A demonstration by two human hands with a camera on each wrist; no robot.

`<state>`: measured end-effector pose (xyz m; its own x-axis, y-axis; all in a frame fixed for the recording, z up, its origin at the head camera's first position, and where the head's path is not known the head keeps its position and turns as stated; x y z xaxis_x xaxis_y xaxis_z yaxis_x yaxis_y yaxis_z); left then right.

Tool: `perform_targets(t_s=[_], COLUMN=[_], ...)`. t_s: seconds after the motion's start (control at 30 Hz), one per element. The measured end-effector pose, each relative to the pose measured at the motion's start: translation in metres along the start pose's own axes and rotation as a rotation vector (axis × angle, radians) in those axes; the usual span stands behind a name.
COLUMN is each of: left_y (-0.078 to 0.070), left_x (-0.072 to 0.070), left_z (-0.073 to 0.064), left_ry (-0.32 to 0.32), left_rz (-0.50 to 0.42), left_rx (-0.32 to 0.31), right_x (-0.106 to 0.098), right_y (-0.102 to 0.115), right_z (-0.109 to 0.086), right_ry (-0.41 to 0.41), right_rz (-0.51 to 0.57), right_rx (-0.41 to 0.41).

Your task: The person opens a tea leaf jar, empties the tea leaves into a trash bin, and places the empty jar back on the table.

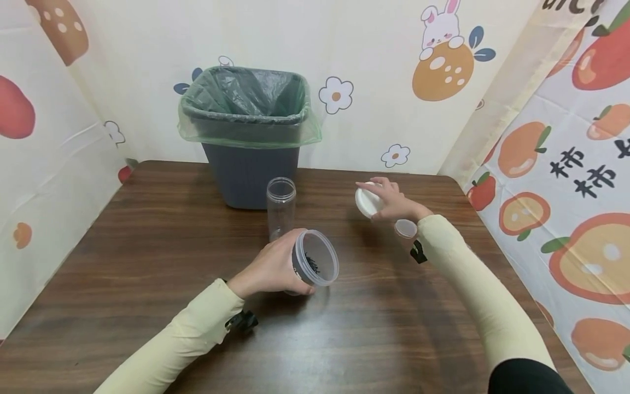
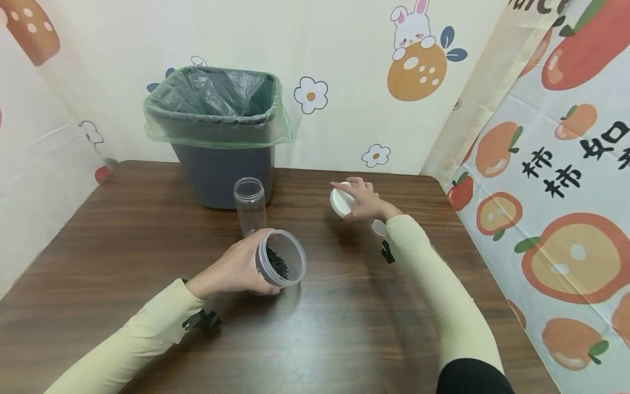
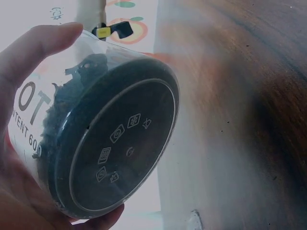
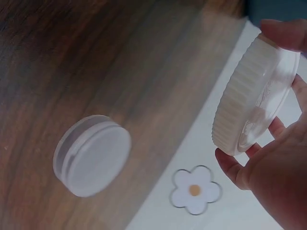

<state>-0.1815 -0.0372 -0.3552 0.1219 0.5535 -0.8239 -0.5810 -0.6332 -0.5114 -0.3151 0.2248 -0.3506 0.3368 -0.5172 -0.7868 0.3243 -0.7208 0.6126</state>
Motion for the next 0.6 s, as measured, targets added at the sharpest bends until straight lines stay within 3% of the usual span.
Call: perform_targets(t_s=[0.27, 0.6], left_y=[0.000, 0.001], left_x=[0.002, 0.002], left_z=[-0.001, -0.001], left_ry=[0.006, 0.008], left_rz=[0.002, 0.009], left_rx=[0.002, -0.013], right_x=[0.019, 0.034], right_y=[-0.029, -0.044], right_z=[0.013, 0.017], right_ry=[0.038, 0.082], right_rz=[-0.021, -0.021], right_rx=[0.109, 0.185])
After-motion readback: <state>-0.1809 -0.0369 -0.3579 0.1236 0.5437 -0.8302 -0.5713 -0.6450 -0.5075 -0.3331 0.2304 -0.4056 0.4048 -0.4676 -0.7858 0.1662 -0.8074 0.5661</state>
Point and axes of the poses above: each hand's wrist, its own z-axis towards the middle knuckle, its own x-axis out of the palm, y = z × x, the point moved 6 cm from there along z, towards the middle knuckle, and after that the axes turned 13 degrees about z, right-handed, at the moved point
